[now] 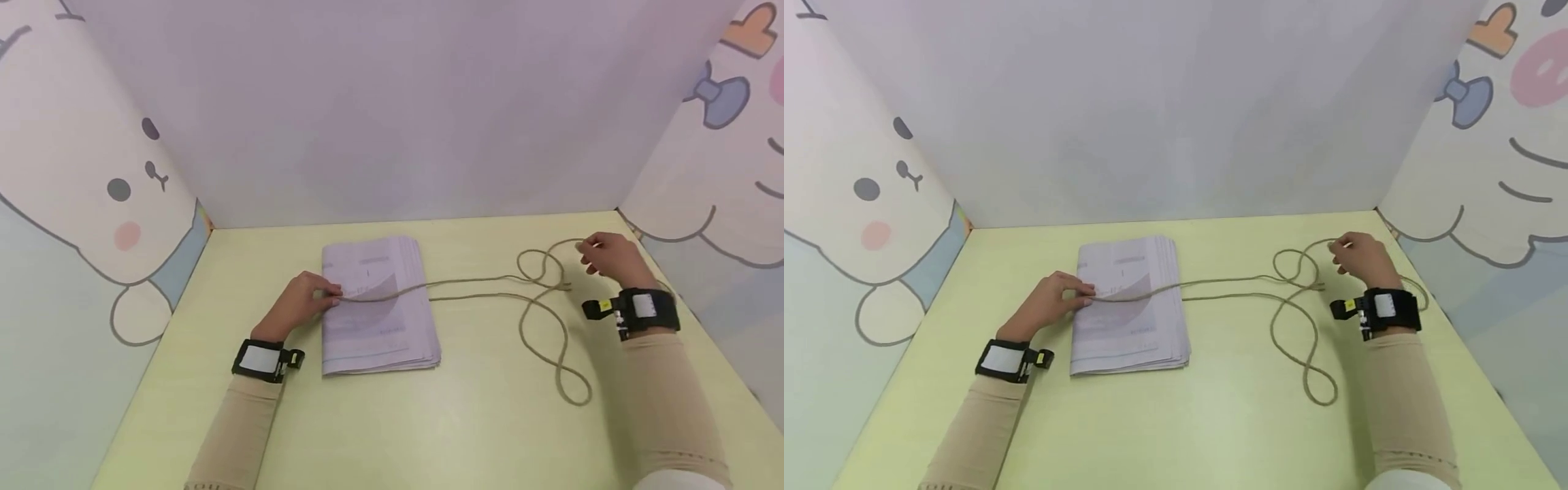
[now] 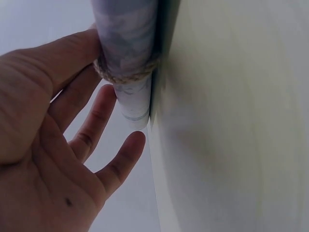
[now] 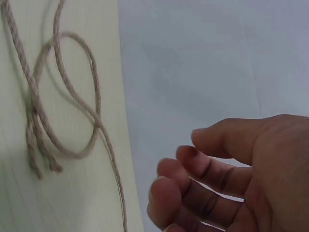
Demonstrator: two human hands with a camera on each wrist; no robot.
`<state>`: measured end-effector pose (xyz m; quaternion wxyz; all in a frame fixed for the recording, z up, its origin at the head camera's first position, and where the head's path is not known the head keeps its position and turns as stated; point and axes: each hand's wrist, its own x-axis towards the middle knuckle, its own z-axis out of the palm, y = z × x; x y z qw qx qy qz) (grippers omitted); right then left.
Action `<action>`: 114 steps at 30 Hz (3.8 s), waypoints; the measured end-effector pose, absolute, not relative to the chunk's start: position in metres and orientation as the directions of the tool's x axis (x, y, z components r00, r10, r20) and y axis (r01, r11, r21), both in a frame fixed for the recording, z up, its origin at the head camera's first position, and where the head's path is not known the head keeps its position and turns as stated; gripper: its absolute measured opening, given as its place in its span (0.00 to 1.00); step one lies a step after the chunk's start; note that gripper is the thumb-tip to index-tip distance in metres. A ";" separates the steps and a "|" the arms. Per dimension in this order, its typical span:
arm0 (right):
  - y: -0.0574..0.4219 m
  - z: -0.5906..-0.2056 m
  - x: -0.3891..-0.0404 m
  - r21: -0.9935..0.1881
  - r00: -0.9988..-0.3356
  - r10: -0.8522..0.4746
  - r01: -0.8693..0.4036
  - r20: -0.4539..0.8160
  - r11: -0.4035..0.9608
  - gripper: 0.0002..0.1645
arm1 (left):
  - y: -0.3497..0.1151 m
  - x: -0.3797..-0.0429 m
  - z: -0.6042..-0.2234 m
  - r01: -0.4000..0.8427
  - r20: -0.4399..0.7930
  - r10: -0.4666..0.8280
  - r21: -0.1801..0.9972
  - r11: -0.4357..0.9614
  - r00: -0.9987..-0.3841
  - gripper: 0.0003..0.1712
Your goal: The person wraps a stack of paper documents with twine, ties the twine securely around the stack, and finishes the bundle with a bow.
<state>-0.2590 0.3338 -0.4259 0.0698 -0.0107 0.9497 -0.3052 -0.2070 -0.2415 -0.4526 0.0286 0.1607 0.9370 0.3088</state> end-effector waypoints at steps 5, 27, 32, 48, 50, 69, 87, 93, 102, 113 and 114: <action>0.304 -0.428 -0.242 -0.495 -0.960 -0.154 -0.019 -0.234 0.869 0.30 | -0.243 -0.208 -0.450 0.299 0.045 0.340 0.597 0.745 -0.939 0.07; 0.279 -0.441 -0.231 -0.397 -0.951 -0.067 0.062 -0.303 0.916 0.20 | -0.247 -0.211 -0.455 0.282 0.032 0.332 0.608 0.742 -0.943 0.07; 0.288 -0.426 -0.227 -0.486 -0.999 -0.006 0.011 -0.035 0.874 0.19 | -0.246 -0.211 -0.454 0.284 0.034 0.333 0.608 0.742 -0.942 0.06; 0.291 -0.395 -0.227 -0.914 -0.862 0.379 -0.200 0.336 0.354 0.11 | -0.248 -0.210 -0.454 0.303 0.043 0.356 0.624 0.720 -0.933 0.06; 0.292 -0.391 -0.227 -0.920 -0.802 0.450 -0.346 0.392 0.184 0.09 | -0.248 -0.210 -0.453 0.303 0.041 0.357 0.622 0.722 -0.933 0.06; 0.309 -0.407 -0.224 -0.471 -0.983 -0.177 -0.133 -0.049 0.872 0.32 | -0.247 -0.212 -0.453 0.312 0.042 0.369 0.628 0.713 -0.928 0.06; 0.262 -0.442 -0.234 -0.350 -0.923 -0.290 -0.192 -0.254 0.917 0.11 | -0.247 -0.207 -0.454 0.296 0.042 0.356 0.652 0.698 -0.933 0.06; 0.268 -0.431 -0.230 -0.408 -0.945 -0.291 -0.209 -0.150 0.889 0.11 | -0.247 -0.208 -0.453 0.299 0.036 0.361 0.641 0.707 -0.932 0.07; 0.255 -0.409 -0.231 -0.485 -0.885 -0.157 -0.380 0.438 0.788 0.18 | -0.249 -0.208 -0.455 0.285 0.030 0.351 0.651 0.704 -0.936 0.06; 0.182 -0.351 -0.230 -0.488 -0.597 -0.083 -0.721 0.798 0.492 0.15 | -0.247 -0.207 -0.454 0.291 0.041 0.349 0.646 0.706 -0.936 0.07; 0.173 -0.348 -0.232 -0.480 -0.584 -0.098 -0.742 0.806 0.469 0.16 | -0.247 -0.207 -0.454 0.294 0.043 0.350 0.646 0.705 -0.936 0.07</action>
